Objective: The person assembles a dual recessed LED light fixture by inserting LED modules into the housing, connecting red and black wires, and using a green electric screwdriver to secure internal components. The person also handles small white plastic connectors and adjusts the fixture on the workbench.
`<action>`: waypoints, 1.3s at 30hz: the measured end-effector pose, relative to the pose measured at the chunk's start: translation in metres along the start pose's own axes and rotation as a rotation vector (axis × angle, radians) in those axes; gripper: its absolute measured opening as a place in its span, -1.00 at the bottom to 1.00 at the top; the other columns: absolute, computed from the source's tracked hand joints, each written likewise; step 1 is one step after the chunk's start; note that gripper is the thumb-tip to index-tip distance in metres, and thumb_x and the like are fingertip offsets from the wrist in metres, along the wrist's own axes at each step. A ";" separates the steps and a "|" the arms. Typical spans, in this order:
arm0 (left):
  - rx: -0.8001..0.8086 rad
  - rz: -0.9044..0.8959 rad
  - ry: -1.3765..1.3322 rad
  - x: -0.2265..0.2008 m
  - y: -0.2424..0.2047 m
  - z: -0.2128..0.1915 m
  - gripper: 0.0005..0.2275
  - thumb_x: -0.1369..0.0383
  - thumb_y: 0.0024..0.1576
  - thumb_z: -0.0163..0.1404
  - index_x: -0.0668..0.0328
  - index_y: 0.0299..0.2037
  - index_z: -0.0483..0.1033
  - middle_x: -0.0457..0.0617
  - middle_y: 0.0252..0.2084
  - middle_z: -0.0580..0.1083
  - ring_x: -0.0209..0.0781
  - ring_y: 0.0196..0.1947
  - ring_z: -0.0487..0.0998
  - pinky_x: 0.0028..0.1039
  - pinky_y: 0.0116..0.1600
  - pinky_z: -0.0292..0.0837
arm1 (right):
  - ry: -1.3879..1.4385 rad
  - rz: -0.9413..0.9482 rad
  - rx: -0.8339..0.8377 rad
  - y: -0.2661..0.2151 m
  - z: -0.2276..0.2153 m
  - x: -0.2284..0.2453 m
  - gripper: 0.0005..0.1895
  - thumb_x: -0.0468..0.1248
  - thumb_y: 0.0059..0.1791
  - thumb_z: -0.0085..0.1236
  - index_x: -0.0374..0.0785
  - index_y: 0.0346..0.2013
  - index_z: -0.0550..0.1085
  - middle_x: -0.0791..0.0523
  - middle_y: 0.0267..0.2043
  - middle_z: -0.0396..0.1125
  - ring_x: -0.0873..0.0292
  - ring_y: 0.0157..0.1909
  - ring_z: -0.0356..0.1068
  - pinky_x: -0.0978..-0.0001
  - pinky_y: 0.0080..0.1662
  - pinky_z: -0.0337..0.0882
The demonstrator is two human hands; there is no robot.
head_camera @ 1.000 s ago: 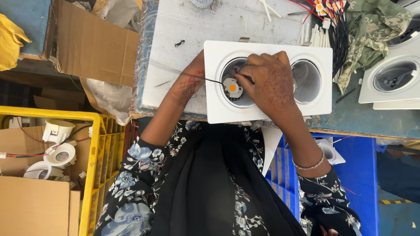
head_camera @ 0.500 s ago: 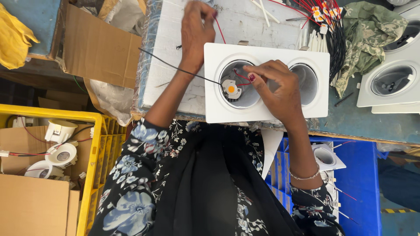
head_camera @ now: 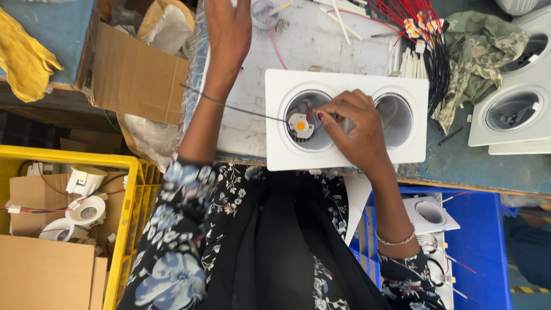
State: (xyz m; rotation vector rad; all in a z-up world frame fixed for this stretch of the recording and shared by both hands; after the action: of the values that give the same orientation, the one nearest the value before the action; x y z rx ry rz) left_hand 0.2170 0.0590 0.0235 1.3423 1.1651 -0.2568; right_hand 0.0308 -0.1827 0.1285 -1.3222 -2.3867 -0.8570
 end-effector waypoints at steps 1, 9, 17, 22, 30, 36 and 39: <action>0.026 0.032 -0.086 -0.013 -0.012 -0.016 -0.66 0.22 0.39 -0.01 0.45 0.10 0.37 0.31 0.05 0.43 0.23 0.08 0.46 -0.19 0.20 0.34 | -0.004 0.002 0.006 0.001 -0.001 0.001 -0.90 -0.24 0.03 0.24 -0.17 -0.22 0.62 0.18 -0.29 0.41 0.22 -0.25 0.28 0.33 -0.02 0.22; 0.577 -0.789 -0.792 -0.095 -0.149 -0.048 -0.44 0.03 0.30 -0.24 0.20 0.42 0.25 0.09 0.34 0.40 -0.15 0.38 0.33 -0.39 0.40 0.19 | 0.002 -0.184 0.163 0.000 0.019 0.042 -0.68 -0.13 -0.05 0.28 -0.25 -0.09 0.56 0.09 -0.14 0.43 0.08 0.05 0.33 0.09 0.15 0.13; 0.493 -0.808 -0.775 -0.106 -0.163 -0.024 -0.61 0.28 0.21 0.05 0.34 0.20 0.43 0.05 -0.06 0.57 -0.30 -0.13 0.57 -0.49 -0.04 0.51 | 0.268 0.023 -0.044 -0.003 0.022 0.027 -0.86 -0.27 0.12 0.11 -0.32 -0.15 0.47 0.07 -0.16 0.40 0.15 -0.10 0.41 0.30 -0.01 0.40; 0.510 -0.804 -0.805 -0.100 -0.162 -0.019 -0.62 0.29 0.21 0.05 0.42 0.14 0.47 0.06 -0.11 0.57 -0.32 -0.18 0.57 -0.53 -0.08 0.49 | 0.662 0.161 -0.297 -0.013 -0.016 -0.004 -0.77 -0.19 0.24 -0.06 -0.31 -0.15 0.36 0.11 -0.21 0.36 0.33 -0.24 0.36 0.47 -0.13 0.40; 0.613 -0.797 -0.669 -0.099 -0.157 -0.023 -0.60 0.24 0.22 -0.02 0.47 0.11 0.47 0.06 -0.12 0.59 -0.32 -0.17 0.59 -0.54 -0.05 0.49 | 0.355 0.476 -0.079 -0.032 -0.009 -0.011 -0.72 -0.20 0.17 -0.08 -0.30 -0.27 0.49 0.14 -0.61 0.20 0.34 -0.57 0.14 0.42 -0.50 0.11; 0.657 -0.824 -0.811 -0.101 -0.156 -0.021 -0.59 0.23 0.23 -0.06 0.48 0.14 0.43 0.07 -0.06 0.55 -0.30 -0.09 0.55 -0.52 0.01 0.46 | -0.169 0.333 0.261 -0.007 0.005 0.013 -0.72 -0.11 0.04 0.04 -0.22 -0.40 0.53 -0.02 -0.69 0.29 -0.05 -0.64 0.32 0.10 -0.44 0.28; 0.686 -0.838 -0.771 -0.098 -0.158 -0.019 -0.58 0.23 0.22 -0.04 0.50 0.13 0.44 0.08 -0.07 0.57 -0.31 -0.09 0.56 -0.53 0.01 0.46 | -0.202 0.351 0.269 -0.004 -0.003 0.018 -0.72 -0.11 -0.02 0.08 -0.24 -0.45 0.54 -0.02 -0.67 0.34 -0.10 -0.60 0.37 0.07 -0.40 0.33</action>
State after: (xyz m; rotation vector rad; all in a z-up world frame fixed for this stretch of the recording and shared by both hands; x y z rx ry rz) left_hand 0.0470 -0.0152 0.0047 1.0444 0.9131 -1.7390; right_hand 0.0175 -0.1739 0.1387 -1.7050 -2.2099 -0.3067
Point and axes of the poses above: each hand's wrist, its own y-axis towards the middle knuckle, its own z-axis out of the palm, x = y × z, the point moved 6 cm from there along y, towards the middle knuckle
